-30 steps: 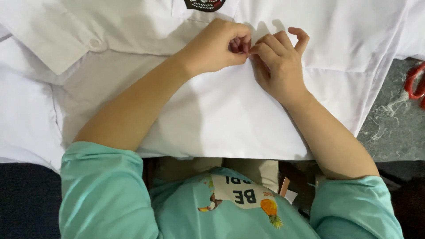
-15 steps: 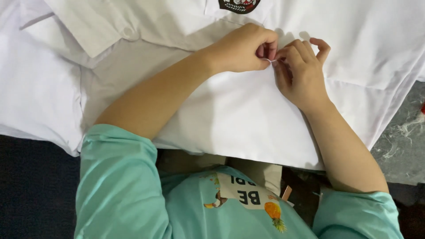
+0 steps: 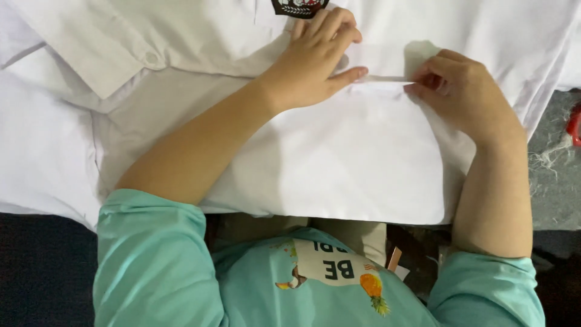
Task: Smoothing, inspecting, and folding white shirts on a work table
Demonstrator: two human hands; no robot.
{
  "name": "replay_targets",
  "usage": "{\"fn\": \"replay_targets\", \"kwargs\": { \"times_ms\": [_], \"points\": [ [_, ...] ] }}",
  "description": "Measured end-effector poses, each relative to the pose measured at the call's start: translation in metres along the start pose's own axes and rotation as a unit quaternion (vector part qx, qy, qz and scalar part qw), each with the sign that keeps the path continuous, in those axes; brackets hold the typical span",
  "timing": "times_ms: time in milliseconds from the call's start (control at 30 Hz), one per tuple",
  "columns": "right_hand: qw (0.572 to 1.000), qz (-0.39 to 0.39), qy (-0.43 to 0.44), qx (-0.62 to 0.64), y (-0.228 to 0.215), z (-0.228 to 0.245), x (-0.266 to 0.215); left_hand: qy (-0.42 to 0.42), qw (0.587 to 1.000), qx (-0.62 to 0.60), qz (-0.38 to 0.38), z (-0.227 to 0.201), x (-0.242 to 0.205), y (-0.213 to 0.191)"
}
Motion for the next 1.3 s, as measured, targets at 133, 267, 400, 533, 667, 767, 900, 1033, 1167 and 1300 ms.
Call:
{"fn": "replay_targets", "kwargs": {
  "times_ms": [133, 267, 400, 533, 667, 767, 900, 1033, 1167, 1300],
  "points": [
    [0.996, 0.004, 0.088, 0.009, -0.015, -0.013, -0.008, -0.028, 0.999, 0.035, 0.01, 0.001, -0.001, -0.001],
    [0.993, 0.018, 0.115, -0.028, -0.023, -0.015, -0.013, 0.024, 0.998, 0.05, 0.013, -0.004, -0.001, 0.0],
    [0.986, 0.018, 0.159, -0.053, -0.022, -0.026, -0.014, 0.054, 0.998, -0.003, 0.036, -0.011, 0.0, 0.004],
    [0.987, 0.041, 0.137, -0.072, -0.02, -0.01, -0.018, 0.068, 0.996, -0.024, 0.051, -0.011, -0.001, 0.009],
    [0.96, 0.069, 0.208, -0.175, -0.014, -0.01, -0.025, 0.062, 0.997, -0.019, 0.05, -0.012, 0.0, 0.008],
    [0.957, 0.004, 0.193, -0.217, -0.015, -0.018, -0.027, 0.061, 0.997, -0.016, 0.055, -0.012, 0.0, 0.008],
    [0.94, -0.076, 0.137, -0.304, -0.011, -0.035, -0.031, 0.062, 0.997, -0.017, 0.052, -0.013, 0.0, 0.007],
    [0.963, -0.089, 0.104, -0.233, -0.012, -0.022, -0.029, 0.06, 0.997, -0.016, 0.047, -0.014, 0.0, 0.007],
    [0.985, -0.025, 0.101, -0.137, -0.003, -0.014, -0.017, 0.057, 0.997, -0.016, 0.054, -0.013, 0.0, 0.007],
    [0.983, -0.055, 0.061, -0.164, 0.007, -0.023, -0.015, 0.062, 0.996, -0.002, 0.056, -0.012, 0.0, 0.008]
  ]
}}
Point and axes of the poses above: each hand's wrist, its own x-axis towards the middle knuckle, its own y-axis out of the palm, z = x × y, the point moved 2 cm from there along x, towards the middle knuckle, and after that the axes turned 9 degrees about y, right-handed, at the moved point
